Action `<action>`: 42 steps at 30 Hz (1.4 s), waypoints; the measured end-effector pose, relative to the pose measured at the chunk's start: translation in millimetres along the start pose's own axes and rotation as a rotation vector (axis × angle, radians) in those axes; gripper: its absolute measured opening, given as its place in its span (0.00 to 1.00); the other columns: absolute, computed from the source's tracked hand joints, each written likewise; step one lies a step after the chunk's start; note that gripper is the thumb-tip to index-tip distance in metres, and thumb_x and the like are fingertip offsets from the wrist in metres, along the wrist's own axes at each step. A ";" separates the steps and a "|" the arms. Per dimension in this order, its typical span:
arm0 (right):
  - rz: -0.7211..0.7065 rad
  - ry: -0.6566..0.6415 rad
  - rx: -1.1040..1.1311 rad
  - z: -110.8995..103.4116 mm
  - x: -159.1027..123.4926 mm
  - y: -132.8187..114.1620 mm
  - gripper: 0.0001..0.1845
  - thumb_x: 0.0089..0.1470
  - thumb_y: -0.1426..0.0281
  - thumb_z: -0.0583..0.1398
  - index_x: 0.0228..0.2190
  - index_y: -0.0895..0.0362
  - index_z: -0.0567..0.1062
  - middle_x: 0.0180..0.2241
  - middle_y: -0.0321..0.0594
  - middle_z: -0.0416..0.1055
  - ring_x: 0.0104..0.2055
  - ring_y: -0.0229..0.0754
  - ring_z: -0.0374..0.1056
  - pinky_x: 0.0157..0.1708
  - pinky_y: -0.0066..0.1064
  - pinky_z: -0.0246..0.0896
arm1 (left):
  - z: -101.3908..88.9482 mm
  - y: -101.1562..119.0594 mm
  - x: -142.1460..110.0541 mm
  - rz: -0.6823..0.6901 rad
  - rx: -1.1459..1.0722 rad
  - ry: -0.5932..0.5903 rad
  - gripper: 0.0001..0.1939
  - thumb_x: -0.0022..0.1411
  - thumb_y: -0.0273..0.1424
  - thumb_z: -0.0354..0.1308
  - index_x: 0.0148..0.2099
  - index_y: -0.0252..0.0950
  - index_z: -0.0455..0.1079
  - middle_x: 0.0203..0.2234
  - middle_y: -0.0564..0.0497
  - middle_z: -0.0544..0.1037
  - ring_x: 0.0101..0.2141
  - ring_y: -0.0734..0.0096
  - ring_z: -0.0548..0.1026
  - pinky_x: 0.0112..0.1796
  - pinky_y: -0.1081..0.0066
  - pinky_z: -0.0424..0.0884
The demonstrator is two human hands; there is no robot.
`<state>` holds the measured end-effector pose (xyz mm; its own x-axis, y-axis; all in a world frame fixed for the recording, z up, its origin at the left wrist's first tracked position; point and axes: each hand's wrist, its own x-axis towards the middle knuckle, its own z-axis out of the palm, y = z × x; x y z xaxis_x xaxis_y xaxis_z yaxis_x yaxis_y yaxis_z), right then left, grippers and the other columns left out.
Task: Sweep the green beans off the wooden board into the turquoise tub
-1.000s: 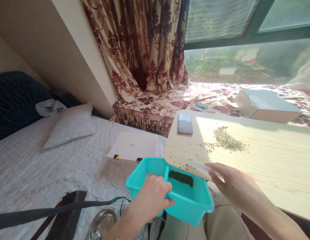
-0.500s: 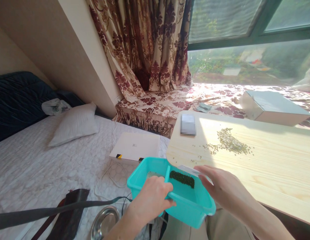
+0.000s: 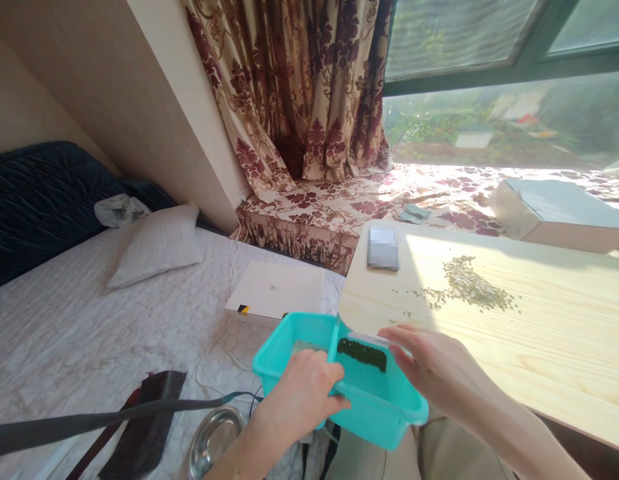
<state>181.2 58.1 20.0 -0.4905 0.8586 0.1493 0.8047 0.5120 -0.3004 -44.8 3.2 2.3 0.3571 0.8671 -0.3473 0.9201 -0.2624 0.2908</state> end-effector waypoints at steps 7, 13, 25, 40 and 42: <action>0.253 0.105 -0.060 -10.4 -37.5 42.1 0.17 0.57 0.67 0.54 0.40 0.46 0.82 0.29 0.37 0.82 0.27 0.46 0.77 0.22 0.30 0.62 | -0.3 22.3 2.4 0.062 0.011 -0.040 0.14 0.62 0.43 0.70 0.36 0.38 0.76 0.33 0.48 0.76 0.40 0.56 0.75 0.39 0.67 0.69; 0.360 0.063 -0.139 -7.4 -39.5 54.0 0.16 0.55 0.66 0.54 0.37 0.46 0.82 0.27 0.38 0.81 0.27 0.47 0.76 0.23 0.32 0.62 | 5.0 34.8 5.4 0.109 0.019 -0.039 0.13 0.61 0.41 0.71 0.36 0.38 0.76 0.32 0.49 0.76 0.39 0.56 0.75 0.38 0.66 0.70; 0.408 -0.021 -0.163 -13.5 -21.7 43.8 0.16 0.56 0.68 0.56 0.38 0.46 0.83 0.29 0.37 0.82 0.29 0.45 0.76 0.23 0.30 0.58 | 5.2 36.8 2.9 0.098 0.009 -0.042 0.14 0.61 0.42 0.71 0.37 0.38 0.76 0.34 0.48 0.77 0.41 0.56 0.76 0.41 0.66 0.71; 0.373 -0.042 -0.110 -13.7 -14.4 45.8 0.20 0.56 0.66 0.54 0.44 0.45 0.84 0.34 0.39 0.83 0.33 0.47 0.78 0.27 0.32 0.64 | 3.4 34.2 4.7 0.098 0.019 -0.034 0.15 0.61 0.43 0.71 0.35 0.38 0.75 0.33 0.49 0.76 0.39 0.57 0.76 0.37 0.67 0.69; 0.372 -0.034 -0.121 -14.3 -15.7 46.1 0.20 0.57 0.65 0.54 0.44 0.45 0.84 0.34 0.39 0.83 0.33 0.48 0.78 0.28 0.32 0.65 | 2.7 34.4 5.7 0.097 0.023 -0.039 0.15 0.62 0.43 0.71 0.35 0.38 0.75 0.33 0.49 0.76 0.40 0.57 0.76 0.37 0.67 0.69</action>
<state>230.8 68.7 17.3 -0.1668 0.9858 0.0195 0.9624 0.1671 -0.2142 -10.7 -2.1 7.9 0.4504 0.8200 -0.3532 0.8841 -0.3546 0.3042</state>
